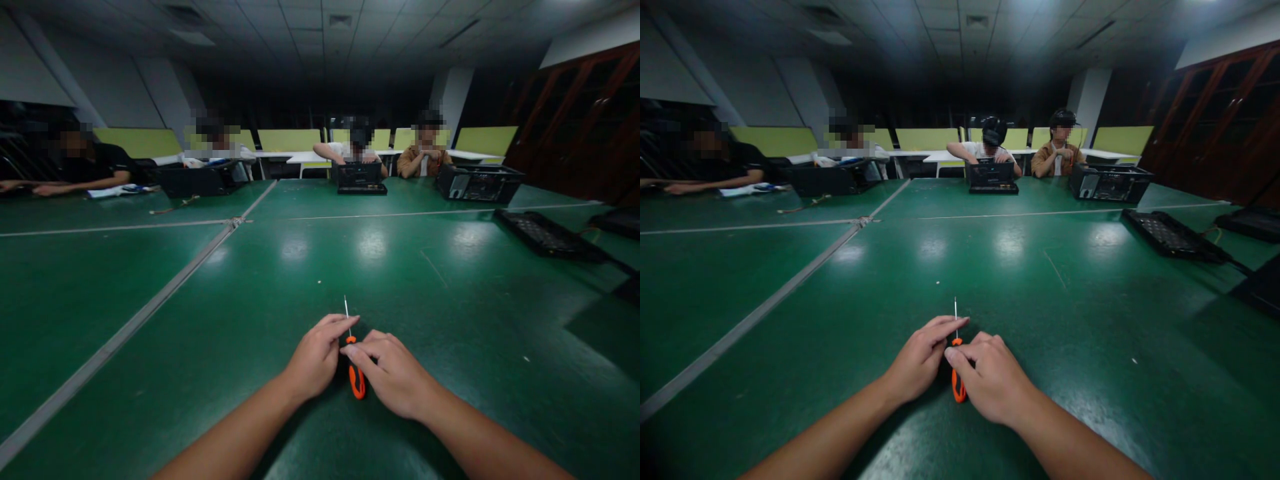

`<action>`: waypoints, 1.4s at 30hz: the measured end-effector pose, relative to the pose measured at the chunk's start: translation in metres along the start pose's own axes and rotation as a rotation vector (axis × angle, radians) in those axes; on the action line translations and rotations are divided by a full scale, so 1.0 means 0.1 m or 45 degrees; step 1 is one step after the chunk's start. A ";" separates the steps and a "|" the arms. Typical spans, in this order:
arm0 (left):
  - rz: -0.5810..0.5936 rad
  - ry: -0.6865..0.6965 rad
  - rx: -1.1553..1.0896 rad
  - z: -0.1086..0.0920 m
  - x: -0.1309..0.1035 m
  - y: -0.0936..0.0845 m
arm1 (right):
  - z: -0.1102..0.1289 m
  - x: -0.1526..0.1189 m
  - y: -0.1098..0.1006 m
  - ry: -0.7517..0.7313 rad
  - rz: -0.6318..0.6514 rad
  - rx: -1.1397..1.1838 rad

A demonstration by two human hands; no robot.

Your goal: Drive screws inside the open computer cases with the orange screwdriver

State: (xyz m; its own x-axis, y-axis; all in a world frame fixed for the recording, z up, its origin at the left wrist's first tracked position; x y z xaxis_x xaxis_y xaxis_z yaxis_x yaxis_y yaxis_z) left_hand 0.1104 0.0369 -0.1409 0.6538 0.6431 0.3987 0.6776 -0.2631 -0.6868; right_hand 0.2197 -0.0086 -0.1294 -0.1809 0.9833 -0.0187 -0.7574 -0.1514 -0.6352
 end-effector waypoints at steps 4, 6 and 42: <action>0.197 -0.065 0.069 0.06 -0.02 0.12 | 0.00 0.00 -0.02 0.003 -0.012 0.086; 0.235 -0.075 0.084 0.08 -0.03 0.15 | 0.00 -0.01 -0.03 -0.007 -0.029 0.068; -0.058 0.078 -0.054 -0.02 -0.01 -0.02 | -0.01 -0.01 0.03 -0.008 0.016 -0.005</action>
State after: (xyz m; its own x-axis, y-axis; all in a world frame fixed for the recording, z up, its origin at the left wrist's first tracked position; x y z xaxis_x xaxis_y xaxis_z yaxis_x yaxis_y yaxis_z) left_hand 0.1090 0.0352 -0.1387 0.6405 0.6101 0.4664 0.7198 -0.2653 -0.6414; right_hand 0.2178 -0.0100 -0.1319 -0.1944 0.9807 -0.0219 -0.7528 -0.1635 -0.6376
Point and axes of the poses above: each hand's wrist, its own x-axis towards the middle knuckle, its own y-axis out of the palm, z = x × y, the point moved 8 cm from there along x, towards the middle knuckle, and after that the axes turned 13 degrees about y, right-handed, at the moved point
